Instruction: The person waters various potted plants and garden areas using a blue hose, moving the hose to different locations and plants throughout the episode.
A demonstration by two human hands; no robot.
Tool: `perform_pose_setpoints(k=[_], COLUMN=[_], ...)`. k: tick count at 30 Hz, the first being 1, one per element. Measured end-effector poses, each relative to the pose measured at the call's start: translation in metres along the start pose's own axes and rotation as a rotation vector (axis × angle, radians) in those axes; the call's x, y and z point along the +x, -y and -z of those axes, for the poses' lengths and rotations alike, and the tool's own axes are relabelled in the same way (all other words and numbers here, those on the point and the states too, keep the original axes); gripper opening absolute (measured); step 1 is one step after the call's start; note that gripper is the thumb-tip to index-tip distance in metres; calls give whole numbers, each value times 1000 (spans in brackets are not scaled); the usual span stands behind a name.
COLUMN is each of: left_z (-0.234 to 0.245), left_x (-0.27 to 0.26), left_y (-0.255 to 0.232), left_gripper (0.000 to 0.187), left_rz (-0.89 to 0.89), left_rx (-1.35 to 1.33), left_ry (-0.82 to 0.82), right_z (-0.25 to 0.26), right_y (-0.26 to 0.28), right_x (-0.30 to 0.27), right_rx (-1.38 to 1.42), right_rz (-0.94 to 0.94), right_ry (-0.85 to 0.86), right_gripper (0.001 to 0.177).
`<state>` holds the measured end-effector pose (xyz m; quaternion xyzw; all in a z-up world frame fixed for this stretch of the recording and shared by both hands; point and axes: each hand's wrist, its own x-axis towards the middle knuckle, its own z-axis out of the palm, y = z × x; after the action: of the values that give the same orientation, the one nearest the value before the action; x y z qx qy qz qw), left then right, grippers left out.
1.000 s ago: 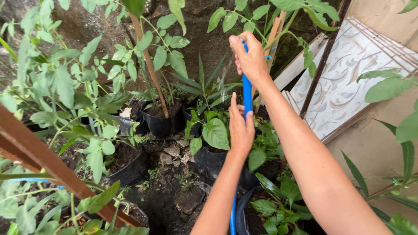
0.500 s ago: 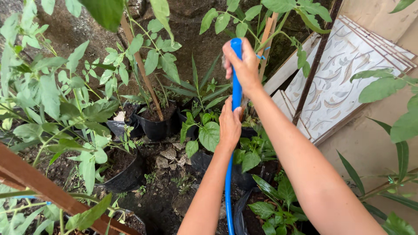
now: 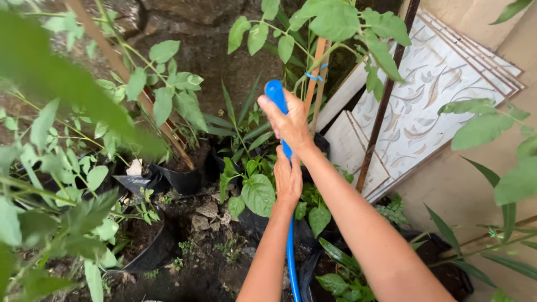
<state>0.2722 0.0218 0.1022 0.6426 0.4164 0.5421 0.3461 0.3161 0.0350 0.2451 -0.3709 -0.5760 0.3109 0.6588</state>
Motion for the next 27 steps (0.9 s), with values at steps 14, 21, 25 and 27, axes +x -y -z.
perform_pose_setpoints(k=[14, 21, 25, 27], left_z=[-4, -16, -31, -43], left_x=[49, 80, 85, 89], left_y=[-66, -112, -126, -126], left_gripper=[37, 39, 43, 57], left_rz=[618, 861, 918, 886], left_rx=[-797, -869, -801, -726], left_ry=[192, 278, 213, 173], right_z=[112, 67, 54, 52], right_y=[-67, 19, 63, 78], right_x=[-30, -131, -129, -118], right_rx=[5, 170, 175, 152], right_rz=[-658, -840, -721, -755], right_ry=[17, -252, -303, -350], right_gripper=[61, 50, 34, 28])
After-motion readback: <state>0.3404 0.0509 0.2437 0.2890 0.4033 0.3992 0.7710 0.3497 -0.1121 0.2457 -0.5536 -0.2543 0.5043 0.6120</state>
